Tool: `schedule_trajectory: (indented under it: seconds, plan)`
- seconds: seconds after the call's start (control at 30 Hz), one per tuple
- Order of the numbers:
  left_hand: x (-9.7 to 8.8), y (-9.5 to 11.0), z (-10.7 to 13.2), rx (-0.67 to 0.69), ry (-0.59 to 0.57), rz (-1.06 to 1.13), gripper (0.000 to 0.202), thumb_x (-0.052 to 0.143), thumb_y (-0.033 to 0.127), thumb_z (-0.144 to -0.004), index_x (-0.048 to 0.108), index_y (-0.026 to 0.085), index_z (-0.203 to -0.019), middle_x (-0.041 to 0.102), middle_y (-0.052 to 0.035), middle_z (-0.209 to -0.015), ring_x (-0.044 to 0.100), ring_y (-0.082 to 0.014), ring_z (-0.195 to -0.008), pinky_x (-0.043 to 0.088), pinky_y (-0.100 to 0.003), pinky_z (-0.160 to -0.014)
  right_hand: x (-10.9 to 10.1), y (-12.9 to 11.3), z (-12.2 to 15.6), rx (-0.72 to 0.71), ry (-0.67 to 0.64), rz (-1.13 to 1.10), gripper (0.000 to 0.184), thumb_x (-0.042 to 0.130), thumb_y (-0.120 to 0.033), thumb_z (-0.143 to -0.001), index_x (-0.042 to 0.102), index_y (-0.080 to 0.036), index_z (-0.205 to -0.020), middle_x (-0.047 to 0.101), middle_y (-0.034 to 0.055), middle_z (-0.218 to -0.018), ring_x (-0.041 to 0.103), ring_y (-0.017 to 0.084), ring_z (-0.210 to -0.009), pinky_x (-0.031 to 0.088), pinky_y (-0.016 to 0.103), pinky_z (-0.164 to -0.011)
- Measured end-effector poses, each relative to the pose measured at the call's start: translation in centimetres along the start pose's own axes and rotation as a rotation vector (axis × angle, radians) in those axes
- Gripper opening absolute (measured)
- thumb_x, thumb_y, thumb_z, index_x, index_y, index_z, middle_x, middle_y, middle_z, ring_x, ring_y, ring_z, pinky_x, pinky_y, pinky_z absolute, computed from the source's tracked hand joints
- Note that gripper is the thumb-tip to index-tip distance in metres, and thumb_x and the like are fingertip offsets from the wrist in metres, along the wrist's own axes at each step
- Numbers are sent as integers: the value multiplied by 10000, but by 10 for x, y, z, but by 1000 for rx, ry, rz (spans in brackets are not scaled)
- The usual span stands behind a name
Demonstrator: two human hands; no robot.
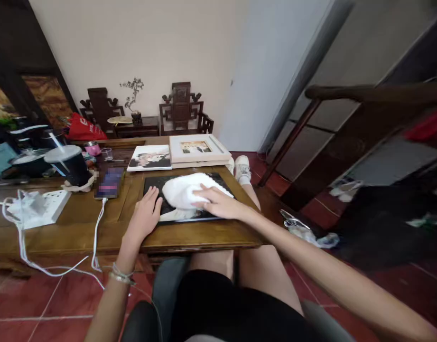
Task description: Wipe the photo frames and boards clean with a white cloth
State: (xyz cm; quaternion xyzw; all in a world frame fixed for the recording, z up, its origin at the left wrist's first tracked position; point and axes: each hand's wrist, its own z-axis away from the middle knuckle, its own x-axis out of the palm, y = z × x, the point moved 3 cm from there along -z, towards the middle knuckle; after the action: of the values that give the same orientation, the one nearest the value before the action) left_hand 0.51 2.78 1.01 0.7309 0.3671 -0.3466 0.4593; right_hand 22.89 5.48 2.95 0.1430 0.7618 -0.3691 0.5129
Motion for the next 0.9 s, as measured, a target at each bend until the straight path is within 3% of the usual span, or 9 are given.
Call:
schedule_trajectory:
  seconds: [0.13,0.27,0.4,0.5,0.73,0.8,0.9]
  plan:
    - [2,-4,-1,-6,-11,-38,458,328,257,-942,508,59,-1314,452,-167,-1437,365,-234,-1377,328,-440,-1114,-2,-2,-54,83,110,-8,260,449,-284,-917,664,-197,-1035,713,62,-1040,615,283,-1026,352,415,-997]
    - [3,-6,-3,14,5,-44,464,340,248,-929,508,46,-1312,457,-176,-1431,372,-243,-1371,328,-440,-1117,7,-23,-102,48,135,-42,243,470,-276,-913,670,-206,-1033,691,40,-1141,615,257,-1048,400,335,-937]
    - [2,-7,-4,40,21,-35,462,354,246,-918,525,45,-1297,489,-180,-1404,396,-248,-1357,322,-422,-1125,13,-38,-120,1,142,-67,245,473,-246,-905,665,-202,-1052,693,-1,-1133,609,206,-1047,394,290,-942]
    - [2,-7,-3,40,28,-17,459,354,245,-919,526,43,-1294,483,-182,-1408,386,-246,-1363,312,-428,-1130,7,-25,-108,-13,135,-76,254,447,-244,-909,670,-198,-1020,693,-8,-1122,612,175,-1022,401,259,-926]
    - [2,-6,0,-6,22,49,448,366,245,-920,514,80,-1310,446,-160,-1443,351,-241,-1384,297,-470,-1129,-32,54,-43,139,187,1,252,446,-307,-900,652,-166,-941,697,93,-1045,605,255,-951,419,372,-894]
    - [1,-7,0,-11,35,84,448,386,254,-912,521,88,-1306,450,-160,-1440,356,-243,-1381,290,-464,-1132,-37,61,-25,165,206,36,243,432,-299,-897,640,-175,-912,700,87,-965,606,258,-914,414,384,-886]
    - [-1,-8,-2,-15,51,174,433,432,283,-896,562,111,-1271,476,-159,-1421,386,-248,-1364,287,-445,-1135,-33,47,5,157,197,78,193,440,-266,-880,617,-192,-856,679,47,-798,611,241,-798,370,430,-944]
